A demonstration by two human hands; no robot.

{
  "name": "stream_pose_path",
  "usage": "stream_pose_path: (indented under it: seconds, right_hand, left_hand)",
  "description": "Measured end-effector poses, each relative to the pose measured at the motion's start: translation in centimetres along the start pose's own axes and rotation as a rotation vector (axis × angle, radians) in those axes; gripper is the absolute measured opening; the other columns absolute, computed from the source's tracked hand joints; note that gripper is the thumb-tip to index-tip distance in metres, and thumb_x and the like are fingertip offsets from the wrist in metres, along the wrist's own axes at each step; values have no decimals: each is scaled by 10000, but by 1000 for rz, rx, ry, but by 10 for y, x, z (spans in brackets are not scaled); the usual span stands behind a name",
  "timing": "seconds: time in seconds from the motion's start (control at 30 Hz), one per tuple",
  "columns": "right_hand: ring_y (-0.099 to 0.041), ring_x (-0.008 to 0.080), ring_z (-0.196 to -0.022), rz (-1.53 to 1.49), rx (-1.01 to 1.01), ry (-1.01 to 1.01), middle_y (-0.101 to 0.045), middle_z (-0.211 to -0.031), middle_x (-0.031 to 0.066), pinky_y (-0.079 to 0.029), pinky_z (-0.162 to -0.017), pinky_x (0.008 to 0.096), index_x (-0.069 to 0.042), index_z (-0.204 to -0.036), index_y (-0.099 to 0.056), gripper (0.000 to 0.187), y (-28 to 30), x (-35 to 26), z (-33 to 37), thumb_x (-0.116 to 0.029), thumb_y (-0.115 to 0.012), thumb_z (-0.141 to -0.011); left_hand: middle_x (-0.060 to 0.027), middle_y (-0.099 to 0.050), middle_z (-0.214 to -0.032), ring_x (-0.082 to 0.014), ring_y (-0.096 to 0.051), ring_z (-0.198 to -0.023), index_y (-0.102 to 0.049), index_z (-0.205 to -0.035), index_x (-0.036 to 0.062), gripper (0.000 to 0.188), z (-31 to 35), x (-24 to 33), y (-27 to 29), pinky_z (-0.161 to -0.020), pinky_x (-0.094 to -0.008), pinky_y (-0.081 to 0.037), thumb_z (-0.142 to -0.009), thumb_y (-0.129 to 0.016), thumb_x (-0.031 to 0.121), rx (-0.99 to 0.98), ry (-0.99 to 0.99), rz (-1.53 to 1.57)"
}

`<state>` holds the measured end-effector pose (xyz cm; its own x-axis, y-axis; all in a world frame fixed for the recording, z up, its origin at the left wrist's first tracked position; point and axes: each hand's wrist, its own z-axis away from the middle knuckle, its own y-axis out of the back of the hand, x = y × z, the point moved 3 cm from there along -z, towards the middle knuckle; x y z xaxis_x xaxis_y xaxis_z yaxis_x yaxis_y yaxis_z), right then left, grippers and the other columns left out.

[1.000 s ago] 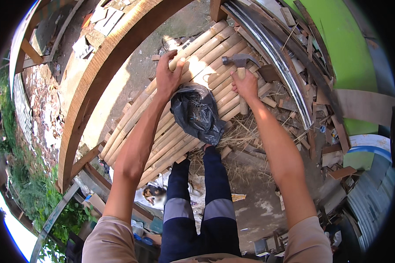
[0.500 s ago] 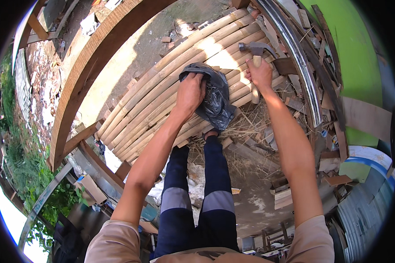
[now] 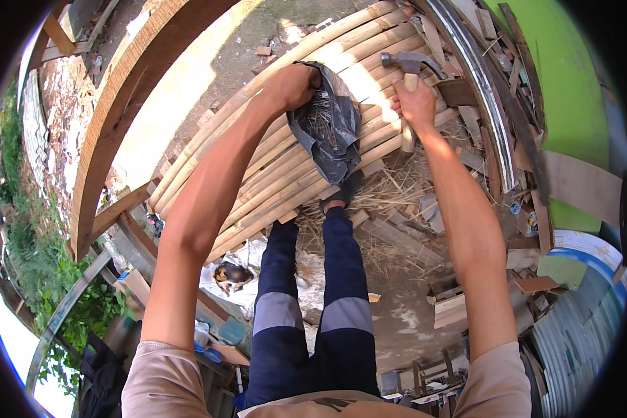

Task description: The person hammers nails into a curved bamboo structure using a hammer. They repeatedly pick nails from a black plastic bag and drive them into the bamboo slats to secure them.

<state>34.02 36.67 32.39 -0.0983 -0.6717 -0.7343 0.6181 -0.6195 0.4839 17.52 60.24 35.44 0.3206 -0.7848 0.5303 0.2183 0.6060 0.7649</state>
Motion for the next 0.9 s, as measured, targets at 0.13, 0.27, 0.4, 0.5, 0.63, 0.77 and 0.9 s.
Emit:
stream_pose_path:
  seconds: [0.13,0.27,0.4,0.5,0.63,0.77,0.9]
  right_hand:
    - [-707,178,-558,-7,10,6,-710,-689,84,-558,-569,320,-15,-977,-635,331,3,5,-1,-335,-693,-920]
    - [-707,177,-555,-20,-4,1,-710,-687,84,-557,-569,322,-14,-980,-633,333,2,3,1,-334,-697,-917]
    - [-705,174,-552,13,0,1,-708,-680,83,-558,-572,323,-14,-978,-635,328,1,3,-1,-330,-700,-914]
    - [-704,172,-551,24,8,6,-705,-673,82,-557,-566,324,-16,-967,-640,326,1,3,-2,-330,-702,-911]
    - [-701,172,-548,4,6,-21,-706,-679,82,-555,-549,324,-12,-964,-642,324,2,0,1,-325,-706,-909]
    - [-696,172,-541,-44,14,-35,-705,-688,83,-552,-530,318,-12,-975,-642,313,1,-2,3,-310,-709,-908]
    - [-693,172,-540,-31,13,-30,-702,-690,83,-551,-525,316,-15,-977,-642,303,1,-2,2,-303,-709,-909]
  left_hand:
    - [-195,-705,-1088,-379,-659,-1038,-720,-1086,55,383,27,8,-3,-911,-443,-537,-717,-625,20,176,-47,65]
    - [-206,-669,-1144,-396,-625,-1097,-708,-1127,55,416,38,4,0,-960,-446,-517,-725,-616,1,141,-40,28]
    - [-201,-659,-1154,-391,-621,-1097,-697,-1101,38,341,42,-8,4,-967,-439,-511,-767,-630,23,74,-34,22]
    - [-191,-658,-1145,-378,-622,-1099,-708,-1076,41,330,50,-16,2,-964,-434,-513,-757,-632,1,51,-7,24]
    - [-159,-655,-1097,-359,-628,-1087,-742,-1060,75,368,66,-4,-1,-936,-437,-526,-731,-606,-15,78,-8,-11]
    - [-118,-662,-1098,-324,-612,-1086,-750,-995,85,267,85,22,-3,-921,-435,-507,-757,-642,26,149,-23,-140]
    - [-47,-672,-1090,-271,-590,-1064,-754,-973,121,189,99,38,-12,-935,-427,-458,-793,-699,107,215,42,-280]
